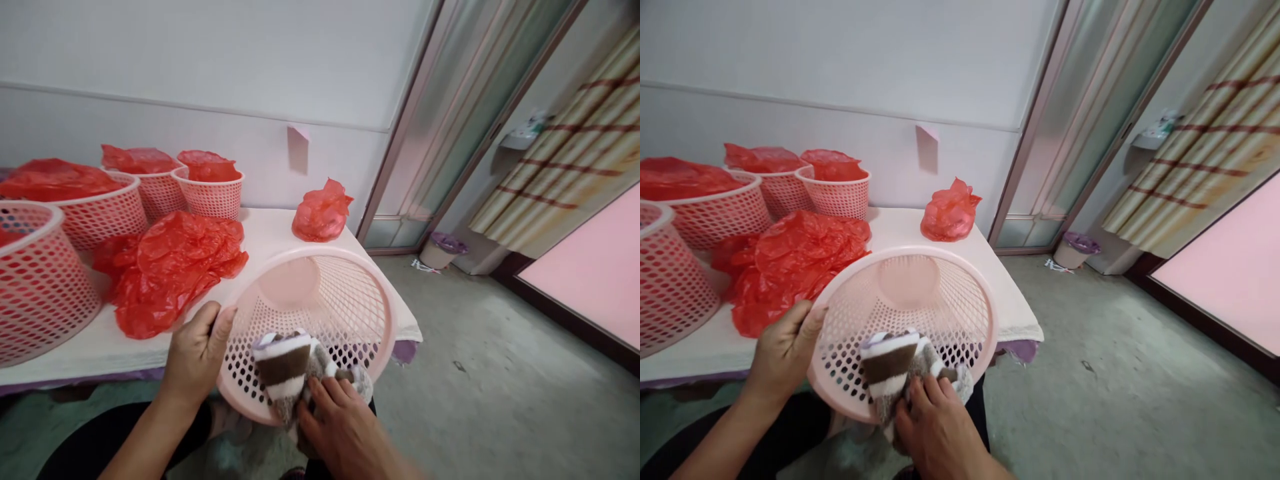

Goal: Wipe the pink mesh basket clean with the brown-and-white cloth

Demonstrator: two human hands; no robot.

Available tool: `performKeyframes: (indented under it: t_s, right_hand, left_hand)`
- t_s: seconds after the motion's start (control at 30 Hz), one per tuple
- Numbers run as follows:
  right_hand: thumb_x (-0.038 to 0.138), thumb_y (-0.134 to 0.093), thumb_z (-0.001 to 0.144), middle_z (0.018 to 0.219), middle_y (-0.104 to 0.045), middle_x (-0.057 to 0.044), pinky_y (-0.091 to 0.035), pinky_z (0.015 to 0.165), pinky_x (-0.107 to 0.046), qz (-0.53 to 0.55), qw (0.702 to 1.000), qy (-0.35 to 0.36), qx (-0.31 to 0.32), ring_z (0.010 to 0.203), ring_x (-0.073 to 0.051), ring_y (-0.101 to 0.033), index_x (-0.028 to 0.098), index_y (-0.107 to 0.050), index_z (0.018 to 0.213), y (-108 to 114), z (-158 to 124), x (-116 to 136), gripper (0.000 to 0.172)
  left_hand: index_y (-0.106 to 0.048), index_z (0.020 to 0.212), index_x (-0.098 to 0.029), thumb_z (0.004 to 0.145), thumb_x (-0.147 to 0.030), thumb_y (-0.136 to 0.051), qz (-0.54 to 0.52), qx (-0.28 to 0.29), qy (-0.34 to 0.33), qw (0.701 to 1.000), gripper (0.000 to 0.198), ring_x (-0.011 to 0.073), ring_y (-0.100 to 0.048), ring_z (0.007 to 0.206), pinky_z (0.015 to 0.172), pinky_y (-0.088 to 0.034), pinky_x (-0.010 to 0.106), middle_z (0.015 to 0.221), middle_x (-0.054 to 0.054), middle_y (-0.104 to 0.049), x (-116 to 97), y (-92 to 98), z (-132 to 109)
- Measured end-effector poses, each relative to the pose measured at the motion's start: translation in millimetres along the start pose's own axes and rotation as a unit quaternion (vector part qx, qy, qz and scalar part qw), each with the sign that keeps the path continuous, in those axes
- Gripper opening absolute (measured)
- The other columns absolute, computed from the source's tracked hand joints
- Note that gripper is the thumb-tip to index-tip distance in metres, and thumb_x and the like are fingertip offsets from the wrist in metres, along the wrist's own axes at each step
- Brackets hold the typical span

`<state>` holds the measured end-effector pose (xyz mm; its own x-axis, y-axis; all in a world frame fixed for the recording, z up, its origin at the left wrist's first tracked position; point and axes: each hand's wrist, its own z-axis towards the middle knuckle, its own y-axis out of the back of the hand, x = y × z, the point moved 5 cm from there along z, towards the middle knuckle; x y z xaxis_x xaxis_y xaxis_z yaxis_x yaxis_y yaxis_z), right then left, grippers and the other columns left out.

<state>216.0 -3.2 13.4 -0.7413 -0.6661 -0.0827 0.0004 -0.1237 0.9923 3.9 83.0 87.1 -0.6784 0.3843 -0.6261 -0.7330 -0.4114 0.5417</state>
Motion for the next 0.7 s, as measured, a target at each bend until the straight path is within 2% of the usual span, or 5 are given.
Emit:
performKeyframes:
  t_s: [0.1,0.23,0.37,0.5,0.7]
  right_hand:
    - [0.025,-0.052,0.092,0.126,-0.061,-0.016,-0.055,0.086,-0.05,-0.039,0.999,-0.018,-0.025,0.103,-0.032,-0.063,0.019,-0.051,0.129,-13.8,-0.9,-5.1,0.037]
    - [0.024,-0.05,0.093,0.117,-0.064,-0.014,-0.055,0.082,-0.048,-0.03,0.999,-0.011,-0.028,0.094,-0.03,-0.064,0.017,-0.053,0.125,-23.0,4.2,-5.0,0.033]
    - [0.023,-0.052,0.091,0.113,-0.063,-0.012,-0.053,0.086,-0.047,0.046,0.998,-0.008,-0.04,0.097,-0.03,-0.059,0.017,-0.052,0.124,-9.1,15.1,2.6,0.033]
    - [0.014,-0.059,0.082,0.121,-0.059,-0.01,-0.049,0.091,-0.041,0.176,0.978,-0.042,-0.109,0.103,-0.027,-0.054,0.018,-0.052,0.125,15.6,33.6,7.1,0.044]
    - [0.014,-0.055,0.09,0.118,-0.061,-0.009,-0.05,0.093,-0.036,0.175,0.982,0.006,-0.07,0.104,-0.023,-0.056,0.02,-0.054,0.124,5.9,40.7,10.7,0.035]
  left_hand:
    - [-0.039,0.062,-0.022,0.092,-0.047,-0.045,-0.015,0.016,0.008,1.0,0.04,0.0101,-0.038,0.052,0.052,-0.031,0.025,0.055,-0.008,-0.034,-4.3,-4.7,6.7]
    - [-0.038,0.063,-0.022,0.091,-0.049,-0.048,-0.024,0.015,0.028,0.999,0.04,0.01,-0.037,0.052,0.052,-0.031,0.024,0.055,-0.008,-0.033,-7.9,-1.8,9.3]
    - [-0.043,0.065,-0.023,0.089,-0.052,-0.052,-0.055,-0.026,0.089,0.994,0.039,0.0106,-0.038,0.053,0.05,-0.033,0.024,0.056,-0.007,-0.038,-2.0,3.8,-5.1]
    - [-0.042,0.068,-0.023,0.092,-0.05,-0.047,-0.127,0.013,0.14,0.982,0.036,0.0105,-0.04,0.052,0.048,-0.036,0.023,0.057,-0.008,-0.039,3.9,-12.7,-35.1]
    - [-0.04,0.066,-0.024,0.094,-0.039,-0.046,-0.034,-0.023,0.056,0.998,0.033,0.009,-0.042,0.048,0.048,-0.036,0.02,0.054,-0.009,-0.039,9.8,-6.7,-44.4]
